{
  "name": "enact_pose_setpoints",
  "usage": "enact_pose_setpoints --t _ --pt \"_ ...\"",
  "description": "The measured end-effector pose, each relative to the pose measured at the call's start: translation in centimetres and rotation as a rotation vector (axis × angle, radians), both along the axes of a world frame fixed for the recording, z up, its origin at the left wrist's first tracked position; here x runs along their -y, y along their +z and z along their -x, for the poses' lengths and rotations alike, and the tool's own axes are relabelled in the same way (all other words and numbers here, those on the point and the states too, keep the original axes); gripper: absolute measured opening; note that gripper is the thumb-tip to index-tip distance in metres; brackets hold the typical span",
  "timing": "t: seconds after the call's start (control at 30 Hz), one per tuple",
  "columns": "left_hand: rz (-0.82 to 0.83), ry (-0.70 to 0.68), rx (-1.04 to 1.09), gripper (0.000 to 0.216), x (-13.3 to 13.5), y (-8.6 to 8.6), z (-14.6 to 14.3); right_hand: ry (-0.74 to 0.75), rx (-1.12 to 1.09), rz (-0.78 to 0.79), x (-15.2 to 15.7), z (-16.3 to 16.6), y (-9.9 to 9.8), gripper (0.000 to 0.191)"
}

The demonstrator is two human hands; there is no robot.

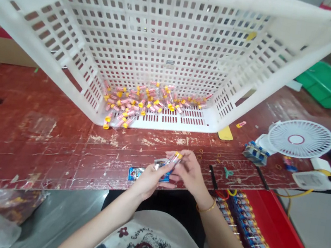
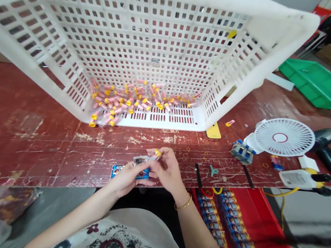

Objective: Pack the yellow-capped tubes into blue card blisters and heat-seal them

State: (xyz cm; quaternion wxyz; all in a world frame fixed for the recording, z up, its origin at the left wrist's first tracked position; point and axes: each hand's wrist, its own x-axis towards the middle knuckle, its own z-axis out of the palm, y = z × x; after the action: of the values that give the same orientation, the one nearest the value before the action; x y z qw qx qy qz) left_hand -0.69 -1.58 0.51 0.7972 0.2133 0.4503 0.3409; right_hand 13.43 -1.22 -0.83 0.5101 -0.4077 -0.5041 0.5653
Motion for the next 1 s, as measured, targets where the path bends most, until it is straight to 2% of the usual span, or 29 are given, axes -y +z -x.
enact_pose_setpoints --t 0.07,0.13,0.2,0.37,0.7,0.8,0.87,0.93,1.0 --pt "0.015 0.028 0.041 0.046 -0.1 0.4 -0.4 0.036 0.060 -0.009 1.2 0.2 -0.5 0.068" --pt "0.027 0.040 0.077 0.043 -0.2 0.5 -0.8 0.002 0.102 0.025 2.0 0.4 -0.9 0.084" --pt "0.047 0.023 0.068 0.036 -0.2 0.3 -0.9 -0.056 0.135 0.041 2.3 0.5 -1.3 0.079" --pt "0.045 0.009 -0.054 0.033 -0.3 -0.1 -1.0 -0.180 0.188 -0.080 2.1 0.6 -1.5 0.062" --pt "-0.004 0.002 -0.092 0.037 -0.2 0.0 -1.1 -0.147 0.083 -0.118 2.0 0.3 -1.6 0.060" --pt "-0.042 -0.037 -0.109 0.037 -0.4 -0.1 -1.3 -0.148 -0.016 -0.004 1.9 -0.2 -1.2 0.039" --pt "-0.079 -0.099 -0.143 0.038 -0.2 -0.3 -1.8 -0.262 -0.021 0.104 2.1 -0.7 -0.8 0.026" --pt "-0.108 -0.185 -0.176 0.038 0.2 -0.6 -2.6 -0.421 0.032 0.178 2.7 -2.2 -0.8 0.029" --pt "-0.096 -0.312 -0.147 0.039 0.6 -1.1 -3.5 -0.574 0.103 0.226 4.4 -5.7 -1.2 0.033"
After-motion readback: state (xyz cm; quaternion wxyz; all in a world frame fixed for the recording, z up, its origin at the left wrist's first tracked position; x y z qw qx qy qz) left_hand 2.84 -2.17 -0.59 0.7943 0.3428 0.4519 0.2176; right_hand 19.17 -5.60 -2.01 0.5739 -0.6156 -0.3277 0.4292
